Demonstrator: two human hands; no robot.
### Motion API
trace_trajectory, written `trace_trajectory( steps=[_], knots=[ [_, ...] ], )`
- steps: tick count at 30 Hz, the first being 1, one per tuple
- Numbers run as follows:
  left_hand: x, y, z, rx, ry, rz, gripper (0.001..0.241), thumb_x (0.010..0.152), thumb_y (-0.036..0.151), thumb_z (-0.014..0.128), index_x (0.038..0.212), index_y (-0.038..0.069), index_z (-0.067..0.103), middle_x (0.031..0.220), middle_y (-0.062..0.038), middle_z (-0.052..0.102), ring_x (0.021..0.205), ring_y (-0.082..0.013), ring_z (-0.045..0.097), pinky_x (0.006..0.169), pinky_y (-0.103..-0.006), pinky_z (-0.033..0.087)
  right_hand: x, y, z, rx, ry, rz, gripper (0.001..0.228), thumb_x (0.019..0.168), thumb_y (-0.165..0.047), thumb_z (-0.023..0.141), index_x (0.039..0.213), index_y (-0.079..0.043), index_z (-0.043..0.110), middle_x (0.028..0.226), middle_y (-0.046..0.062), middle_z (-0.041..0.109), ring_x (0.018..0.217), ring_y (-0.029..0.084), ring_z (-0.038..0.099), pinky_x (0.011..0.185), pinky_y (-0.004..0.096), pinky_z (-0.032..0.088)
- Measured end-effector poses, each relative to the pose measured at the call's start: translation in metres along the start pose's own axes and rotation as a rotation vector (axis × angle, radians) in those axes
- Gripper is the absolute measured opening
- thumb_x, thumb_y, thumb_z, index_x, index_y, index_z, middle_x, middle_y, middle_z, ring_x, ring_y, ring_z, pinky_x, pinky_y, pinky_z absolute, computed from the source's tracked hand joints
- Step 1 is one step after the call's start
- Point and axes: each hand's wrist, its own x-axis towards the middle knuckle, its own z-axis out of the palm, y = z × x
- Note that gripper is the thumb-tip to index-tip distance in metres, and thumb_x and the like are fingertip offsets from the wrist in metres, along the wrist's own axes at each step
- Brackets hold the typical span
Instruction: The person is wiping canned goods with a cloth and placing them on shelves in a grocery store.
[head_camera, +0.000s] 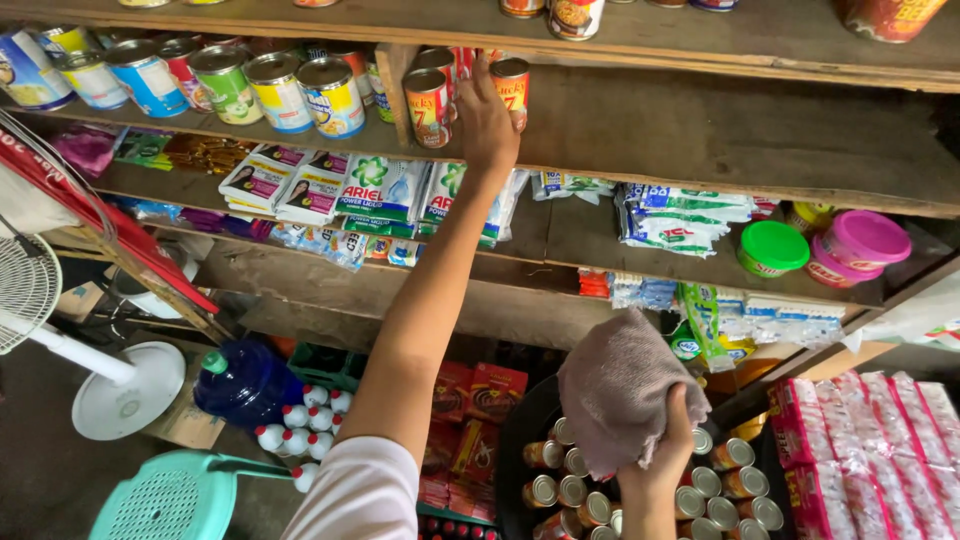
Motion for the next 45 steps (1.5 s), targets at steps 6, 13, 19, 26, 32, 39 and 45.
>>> trace_trajectory(
  steps=[6, 13, 19, 26, 32, 39, 45],
  knots=[
    [0.004, -0.001, 0.036, 0.465, 0.163, 0.235, 0.077, 0.081, -0.003, 0.065, 0.147, 0.029, 0.042, 0.137, -0.030, 0.044, 0.129, -0.0528, 0.050, 0.066, -0.0389, 0.061, 0.004, 0.002, 0.003, -0.008, 0.074, 0.095, 0.047, 0.103, -0.038, 0.049, 0.141, -0.010, 0.051, 0.139, 0.010, 0.058, 0.127, 0.028, 0.055, 0.109, 0.049, 0.043],
    [0.052, -0.042, 0.080, 0.317, -0.187, 0.022, 0.057, 0.098, 0.007, 0.053, 0.149, 0.028, 0.044, 0.137, -0.023, 0.046, 0.102, -0.0424, 0.068, 0.078, -0.0482, 0.060, 0.033, 0.008, -0.018, 0.033, 0.069, 0.160, 0.051, 0.103, -0.041, 0.049, 0.142, -0.009, 0.051, 0.141, 0.009, 0.059, 0.128, 0.028, 0.056, 0.109, 0.048, 0.043],
    [0.091, -0.108, 0.154, 0.483, -0.009, 0.081, 0.039, 0.097, 0.010, 0.052, 0.132, 0.026, 0.058, 0.131, -0.019, 0.056, 0.084, -0.0358, 0.073, 0.068, -0.0449, 0.062, 0.035, 0.006, -0.012, -0.029, 0.174, 0.197, 0.050, 0.103, -0.041, 0.047, 0.142, -0.010, 0.051, 0.140, 0.009, 0.058, 0.127, 0.028, 0.056, 0.108, 0.049, 0.043],
    [0.103, -0.125, 0.176, 0.592, 0.133, 0.172, 0.017, 0.090, 0.018, 0.062, 0.103, 0.014, 0.071, 0.104, -0.015, 0.069, 0.084, -0.0327, 0.074, 0.070, -0.0437, 0.061, 0.046, 0.004, -0.020, -0.036, 0.234, 0.246, 0.050, 0.103, -0.044, 0.047, 0.141, -0.012, 0.053, 0.138, 0.007, 0.059, 0.125, 0.028, 0.058, 0.105, 0.049, 0.045],
    [0.082, -0.039, 0.133, 0.456, -0.126, 0.495, 0.029, 0.084, 0.006, 0.061, 0.110, 0.001, 0.072, 0.104, -0.026, 0.071, 0.096, -0.0435, 0.070, 0.080, -0.0541, 0.055, 0.056, 0.008, -0.023, 0.004, 0.152, 0.223, 0.048, 0.103, -0.042, 0.048, 0.139, -0.011, 0.054, 0.135, 0.008, 0.061, 0.123, 0.029, 0.058, 0.104, 0.050, 0.045],
    [0.116, -0.145, 0.246, 0.096, -0.380, 0.321, 0.027, 0.093, 0.013, 0.055, 0.111, -0.002, 0.069, 0.117, -0.029, 0.067, 0.111, -0.0459, 0.063, 0.099, -0.0546, 0.051, 0.053, 0.009, -0.015, 0.015, 0.141, 0.241, 0.048, 0.102, -0.041, 0.048, 0.139, -0.010, 0.054, 0.134, 0.009, 0.062, 0.122, 0.030, 0.059, 0.104, 0.051, 0.045],
    [0.109, -0.109, 0.207, 0.336, -0.368, 0.420, 0.024, 0.088, 0.014, 0.058, 0.105, 0.003, 0.072, 0.109, -0.024, 0.071, 0.106, -0.0449, 0.065, 0.095, -0.0593, 0.048, 0.048, 0.003, -0.018, 0.028, 0.153, 0.196, 0.048, 0.103, -0.042, 0.048, 0.139, -0.011, 0.053, 0.134, 0.009, 0.061, 0.122, 0.029, 0.059, 0.104, 0.050, 0.046]
  ],
)
